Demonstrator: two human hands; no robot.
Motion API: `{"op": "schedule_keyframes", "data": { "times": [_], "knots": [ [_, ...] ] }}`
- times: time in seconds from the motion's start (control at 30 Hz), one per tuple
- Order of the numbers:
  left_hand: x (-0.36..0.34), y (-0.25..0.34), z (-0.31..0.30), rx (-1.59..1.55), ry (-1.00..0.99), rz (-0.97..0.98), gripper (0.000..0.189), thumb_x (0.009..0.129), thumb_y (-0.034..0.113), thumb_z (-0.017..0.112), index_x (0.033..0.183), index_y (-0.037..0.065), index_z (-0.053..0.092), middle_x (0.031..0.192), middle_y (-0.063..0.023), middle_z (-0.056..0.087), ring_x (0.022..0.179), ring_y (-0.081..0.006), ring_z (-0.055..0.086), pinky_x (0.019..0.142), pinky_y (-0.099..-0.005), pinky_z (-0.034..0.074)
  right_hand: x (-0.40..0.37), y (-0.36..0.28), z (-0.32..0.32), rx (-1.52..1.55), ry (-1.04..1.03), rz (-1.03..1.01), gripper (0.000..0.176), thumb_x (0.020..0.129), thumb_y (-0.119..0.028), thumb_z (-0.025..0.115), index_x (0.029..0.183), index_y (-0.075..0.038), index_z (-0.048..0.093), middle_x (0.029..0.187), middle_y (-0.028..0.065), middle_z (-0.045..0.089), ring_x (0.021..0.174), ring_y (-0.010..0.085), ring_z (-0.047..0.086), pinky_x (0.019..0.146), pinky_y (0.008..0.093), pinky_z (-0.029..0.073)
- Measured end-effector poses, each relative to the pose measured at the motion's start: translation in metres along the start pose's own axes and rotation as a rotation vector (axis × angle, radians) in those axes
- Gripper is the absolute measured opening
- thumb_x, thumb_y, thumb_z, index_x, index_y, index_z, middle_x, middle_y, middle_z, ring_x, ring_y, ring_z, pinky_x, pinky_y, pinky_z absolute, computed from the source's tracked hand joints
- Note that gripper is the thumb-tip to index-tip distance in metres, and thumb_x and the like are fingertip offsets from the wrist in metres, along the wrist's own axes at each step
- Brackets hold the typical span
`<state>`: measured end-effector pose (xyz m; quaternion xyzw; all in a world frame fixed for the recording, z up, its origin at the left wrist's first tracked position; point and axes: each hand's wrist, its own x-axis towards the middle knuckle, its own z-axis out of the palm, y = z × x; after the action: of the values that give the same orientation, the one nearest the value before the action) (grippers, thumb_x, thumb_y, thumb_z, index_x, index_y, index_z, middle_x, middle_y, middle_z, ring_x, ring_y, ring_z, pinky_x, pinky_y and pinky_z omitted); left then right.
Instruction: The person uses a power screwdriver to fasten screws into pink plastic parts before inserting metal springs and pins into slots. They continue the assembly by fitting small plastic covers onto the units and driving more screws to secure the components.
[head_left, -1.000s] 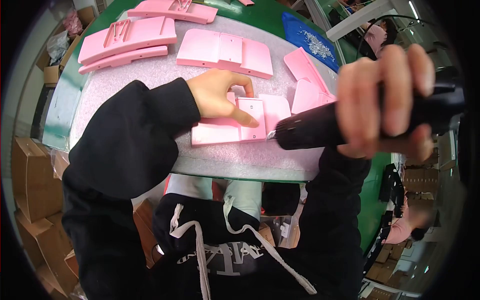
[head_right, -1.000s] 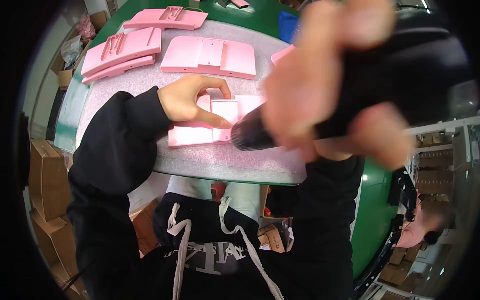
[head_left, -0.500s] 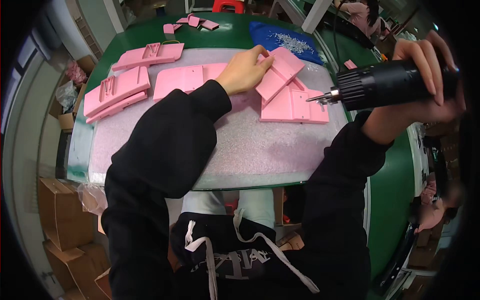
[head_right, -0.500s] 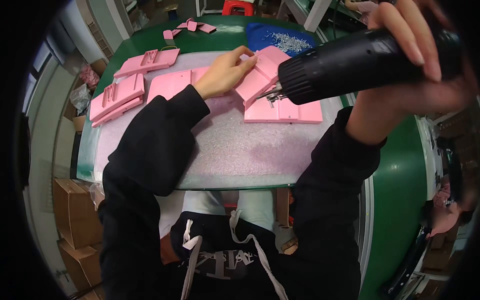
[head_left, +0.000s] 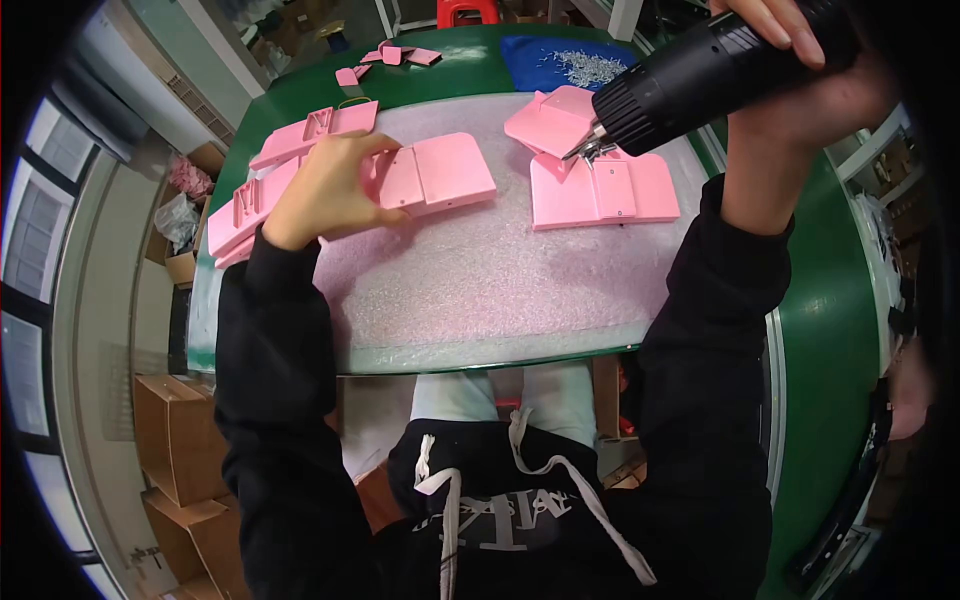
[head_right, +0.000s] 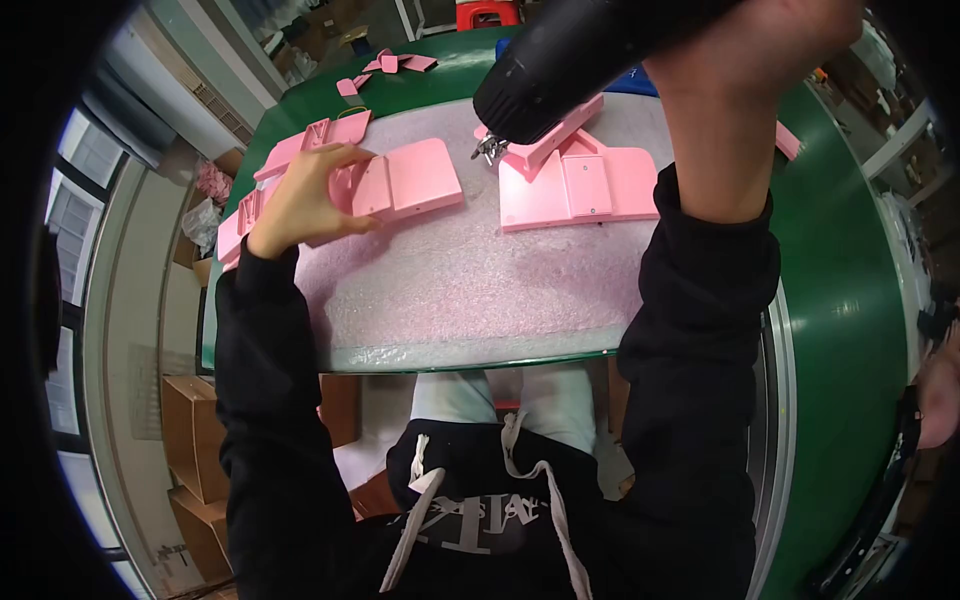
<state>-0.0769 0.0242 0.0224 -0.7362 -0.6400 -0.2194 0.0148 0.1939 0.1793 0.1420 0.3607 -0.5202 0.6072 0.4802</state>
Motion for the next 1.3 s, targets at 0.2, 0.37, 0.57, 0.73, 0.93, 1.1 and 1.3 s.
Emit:
{"op": "schedule_keyframes", "data": {
  "times": [0.2,0.37,0.57,0.73,0.93,1.1,1.3],
  "knots": [
    [-0.043,0.083,0.008,-0.088,-0.113,-0.078,0.053,0.051,0.031,0.076,0.092,0.0,0.061,0.08,-0.0153,0.06,0.073,-0.0339,0.059,0.067,-0.039,0.049,-0.006,0.027,0.015,0.636,0.049,0.17,0.027,0.087,-0.021,0.047,0.102,0.001,0.049,0.081,0.0052,0.053,0.039,0.0097,0.042,0.039,0.0234,0.037],
    [-0.031,0.105,0.015,-0.239,0.172,0.082,0.052,0.058,0.027,0.08,0.096,-0.002,0.059,0.085,-0.015,0.06,0.077,-0.033,0.06,0.071,-0.037,0.05,-0.007,0.026,0.013,0.011,0.027,0.138,0.026,0.086,-0.021,0.047,0.101,0.0,0.049,0.079,0.0051,0.052,0.038,0.01,0.042,0.037,0.0241,0.038],
    [0.002,0.108,0.001,-0.612,0.243,0.15,0.036,0.068,0.009,0.075,0.097,-0.004,0.057,0.086,-0.0122,0.062,0.078,-0.0188,0.062,0.072,-0.0274,0.048,-0.01,0.032,0.016,-0.053,0.146,0.085,0.024,0.085,-0.022,0.048,0.099,-0.002,0.049,0.078,0.0042,0.051,0.038,0.0097,0.042,0.038,0.0234,0.038],
    [0.01,0.097,0.011,-0.059,0.55,0.434,0.02,0.069,0.002,0.066,0.087,-0.003,0.06,0.073,-0.0094,0.058,0.064,-0.0216,0.057,0.056,-0.0289,0.044,-0.011,0.035,0.023,-0.119,0.163,0.036,0.023,0.085,-0.022,0.049,0.097,-0.003,0.049,0.078,0.0037,0.051,0.039,0.0094,0.042,0.038,0.0228,0.037],
    [0.011,0.085,0.016,-0.029,0.511,0.361,0.008,0.077,0.003,0.059,0.082,-0.002,0.057,0.074,-0.0092,0.058,0.062,-0.0192,0.056,0.057,-0.0284,0.043,-0.014,0.042,0.027,-0.161,0.21,0.001,0.022,0.084,-0.022,0.049,0.096,-0.003,0.049,0.077,0.0035,0.051,0.04,0.0088,0.042,0.039,0.022,0.037],
    [0.01,0.076,0.032,-1.286,0.23,0.032,0.015,0.091,0.008,0.051,0.094,-0.005,0.058,0.085,-0.0136,0.064,0.07,-0.0156,0.062,0.068,-0.0261,0.05,-0.012,0.038,0.022,-0.075,0.245,-0.076,0.021,0.084,-0.019,0.053,0.095,-0.002,0.05,0.078,0.0046,0.053,0.041,0.0067,0.042,0.041,0.0202,0.038],
    [0.009,0.081,0.03,-1.356,0.142,0.033,0.015,0.087,0.005,0.055,0.099,-0.005,0.059,0.092,-0.0215,0.064,0.065,-0.0186,0.063,0.072,-0.0319,0.05,-0.012,0.028,0.013,-0.01,0.236,-0.127,0.024,0.085,-0.02,0.052,0.099,-0.001,0.049,0.079,0.0066,0.054,0.04,0.0075,0.042,0.04,0.0209,0.039]
  ]
}}
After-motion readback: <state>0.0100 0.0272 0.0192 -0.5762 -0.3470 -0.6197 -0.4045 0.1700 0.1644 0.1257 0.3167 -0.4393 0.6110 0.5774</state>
